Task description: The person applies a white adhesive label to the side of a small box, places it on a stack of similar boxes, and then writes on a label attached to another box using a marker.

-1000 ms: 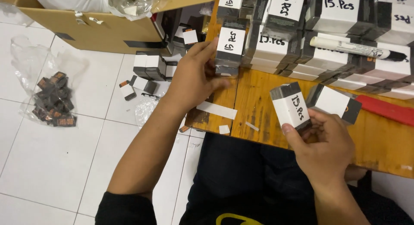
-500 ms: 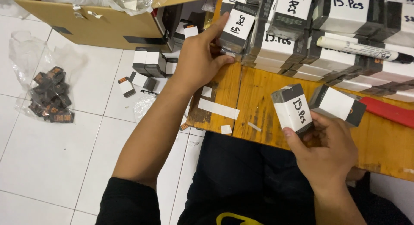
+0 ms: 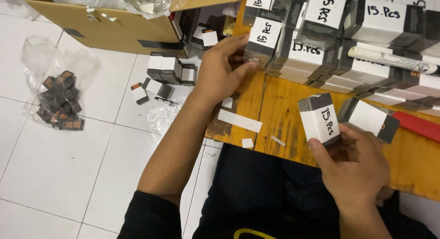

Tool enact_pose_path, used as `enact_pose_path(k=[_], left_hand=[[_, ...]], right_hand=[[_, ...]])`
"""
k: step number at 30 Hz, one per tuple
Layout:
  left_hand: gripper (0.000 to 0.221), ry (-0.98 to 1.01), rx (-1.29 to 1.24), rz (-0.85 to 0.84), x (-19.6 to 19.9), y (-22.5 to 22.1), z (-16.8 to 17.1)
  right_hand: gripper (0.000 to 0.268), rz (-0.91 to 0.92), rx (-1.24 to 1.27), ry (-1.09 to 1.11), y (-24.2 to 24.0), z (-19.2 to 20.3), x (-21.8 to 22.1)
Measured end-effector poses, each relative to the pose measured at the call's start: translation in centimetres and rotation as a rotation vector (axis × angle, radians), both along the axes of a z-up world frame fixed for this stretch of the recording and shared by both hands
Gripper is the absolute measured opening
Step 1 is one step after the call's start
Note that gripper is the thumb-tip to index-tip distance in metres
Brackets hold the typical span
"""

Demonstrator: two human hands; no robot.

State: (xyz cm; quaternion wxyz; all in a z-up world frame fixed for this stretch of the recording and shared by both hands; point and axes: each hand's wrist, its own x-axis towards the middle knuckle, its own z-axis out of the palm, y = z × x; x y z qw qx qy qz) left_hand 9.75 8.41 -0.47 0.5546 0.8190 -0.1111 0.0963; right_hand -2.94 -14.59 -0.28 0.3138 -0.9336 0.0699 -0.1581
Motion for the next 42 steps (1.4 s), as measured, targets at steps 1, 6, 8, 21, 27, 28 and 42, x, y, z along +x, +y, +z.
enact_pose_path(k=[1, 6, 8, 21, 27, 28, 42], left_hand=[[0.044, -0.002, -0.002, 0.002, 0.0, 0.1, 0.3], [0.058, 0.224, -0.061, -0.019, -0.1, 0.3, 1.3], [0.053, 0.134, -0.057, -0.034, 0.1, 0.4, 0.2], [0.037, 0.104, -0.412, -0.012, -7.6, -0.1, 6.0], [0.055, 0.112, -0.394, 0.070, -6.1, -0.6, 5.1], [0.055, 0.110, -0.393, 0.065, -5.5, -0.3, 5.4], [0.057, 0.088, 0.084, -0.113, -0.7, 0.0, 4.5]], right_hand=[[0.042, 0.002, -0.002, -0.002, 0.3, 0.4, 0.2], [0.037, 0.166, -0.024, -0.151, 2.1, 2.2, 1.0], [0.037, 0.188, -0.061, -0.171, 3.0, 2.6, 1.7], [0.047, 0.366, -0.049, -0.421, 8.2, 5.4, 5.2], [0.067, 0.586, -0.069, -0.464, 8.3, 3.0, 6.3], [0.067, 0.581, -0.070, -0.467, 7.8, 2.9, 6.4], [0.020, 0.330, -0.770, -0.659, 0.8, 3.2, 9.7]])
